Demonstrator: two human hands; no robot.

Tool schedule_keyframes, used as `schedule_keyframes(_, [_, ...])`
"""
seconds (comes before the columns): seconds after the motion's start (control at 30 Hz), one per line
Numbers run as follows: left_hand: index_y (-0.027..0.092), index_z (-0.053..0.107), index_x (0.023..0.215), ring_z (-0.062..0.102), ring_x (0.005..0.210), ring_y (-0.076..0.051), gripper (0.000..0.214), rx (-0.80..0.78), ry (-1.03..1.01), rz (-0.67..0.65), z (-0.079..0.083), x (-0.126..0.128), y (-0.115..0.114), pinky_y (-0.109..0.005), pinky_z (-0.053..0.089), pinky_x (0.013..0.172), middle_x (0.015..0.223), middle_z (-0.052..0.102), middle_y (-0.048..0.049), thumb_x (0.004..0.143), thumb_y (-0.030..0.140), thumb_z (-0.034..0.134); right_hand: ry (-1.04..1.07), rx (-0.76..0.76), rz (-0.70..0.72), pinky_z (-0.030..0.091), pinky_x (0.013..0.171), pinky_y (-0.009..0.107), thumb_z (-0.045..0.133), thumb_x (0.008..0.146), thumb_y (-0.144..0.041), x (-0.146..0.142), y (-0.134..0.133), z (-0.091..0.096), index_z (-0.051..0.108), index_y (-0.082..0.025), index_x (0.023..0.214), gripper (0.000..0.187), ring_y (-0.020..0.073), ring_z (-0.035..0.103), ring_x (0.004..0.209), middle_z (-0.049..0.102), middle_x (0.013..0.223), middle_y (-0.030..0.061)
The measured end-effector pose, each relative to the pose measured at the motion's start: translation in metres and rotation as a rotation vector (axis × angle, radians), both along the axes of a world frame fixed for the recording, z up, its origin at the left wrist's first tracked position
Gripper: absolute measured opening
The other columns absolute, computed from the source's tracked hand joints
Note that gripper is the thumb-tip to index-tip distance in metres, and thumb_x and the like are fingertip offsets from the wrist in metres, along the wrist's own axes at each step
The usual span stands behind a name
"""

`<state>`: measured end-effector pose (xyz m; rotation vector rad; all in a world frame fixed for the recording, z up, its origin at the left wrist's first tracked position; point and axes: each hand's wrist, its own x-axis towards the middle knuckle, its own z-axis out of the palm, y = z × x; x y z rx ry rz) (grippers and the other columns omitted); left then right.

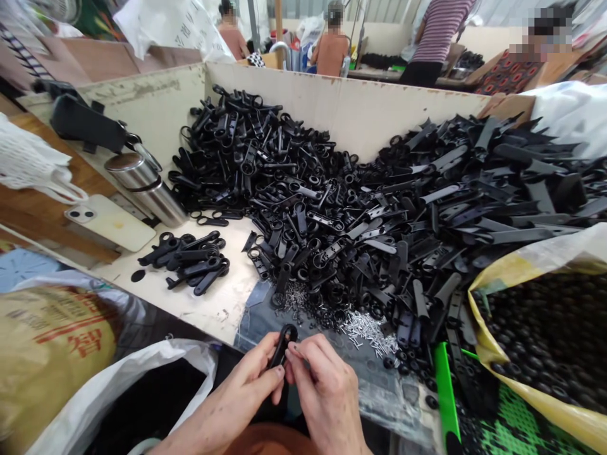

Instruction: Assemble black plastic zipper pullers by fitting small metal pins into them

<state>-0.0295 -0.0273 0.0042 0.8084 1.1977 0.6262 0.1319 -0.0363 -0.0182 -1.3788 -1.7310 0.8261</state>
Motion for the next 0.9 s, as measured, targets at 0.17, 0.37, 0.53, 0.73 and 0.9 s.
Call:
schedule_keyframes(0.17, [0.021,0.065,0.097,0.052,0.062,-0.013,0.015,0.072,0.017,-0.074,0.000,-0.003,0.005,-0.023,0.043,0.063,0.075,0.061,0.0013,0.093,0.035,0.061,-0.106,0.129,0.054,0.052,0.065,0.025,0.052,0.104,-0.016,0.005,-0.001,0.001,0.071,-0.022,0.112,0.021,0.0171,0.070,0.070,0.070,0.084,0.0036])
schedule_keyframes(0.37, [0.020,0.062,0.091,0.038,0.050,-0.010,0.034,0.121,0.067,-0.102,-0.019,-0.013,0.010,-0.021,0.025,0.046,0.064,0.052,0.0047,0.096,0.053,0.058,-0.441,0.312,0.170,0.052,0.056,0.027,0.048,0.097,-0.010,0.010,-0.003,0.003,0.071,-0.019,0.126,0.038,0.0196,0.071,0.062,0.072,0.081,0.0061])
schedule_keyframes(0.53, [0.020,0.060,0.089,0.033,0.048,-0.009,0.042,0.091,0.081,-0.110,-0.025,-0.016,0.010,-0.021,0.021,0.044,0.058,0.049,0.0065,0.092,0.062,0.059,-0.429,0.205,0.241,0.055,0.054,0.026,0.046,0.099,-0.014,0.012,0.000,0.009,0.070,-0.020,0.128,0.038,0.0192,0.071,0.061,0.072,0.084,0.0063])
schedule_keyframes(0.73, [0.019,0.056,0.106,0.021,0.043,-0.005,0.059,-0.020,-0.008,-0.073,-0.028,-0.016,0.007,-0.022,0.012,0.042,0.057,0.047,0.0096,0.086,0.074,0.059,-0.277,0.133,0.196,0.061,0.072,0.024,0.041,0.104,-0.017,0.025,-0.007,0.012,0.053,-0.023,0.144,0.042,0.0200,0.075,0.082,0.072,0.104,0.0094])
schedule_keyframes(0.9, [0.018,0.056,0.107,0.024,0.046,-0.005,0.061,-0.044,-0.057,-0.011,-0.032,-0.014,0.003,-0.021,0.014,0.044,0.058,0.049,0.0090,0.082,0.073,0.066,-0.318,0.125,0.250,0.059,0.064,0.025,0.036,0.103,-0.008,0.021,-0.015,-0.005,0.055,-0.022,0.142,0.046,0.0201,0.071,0.075,0.069,0.089,0.0064])
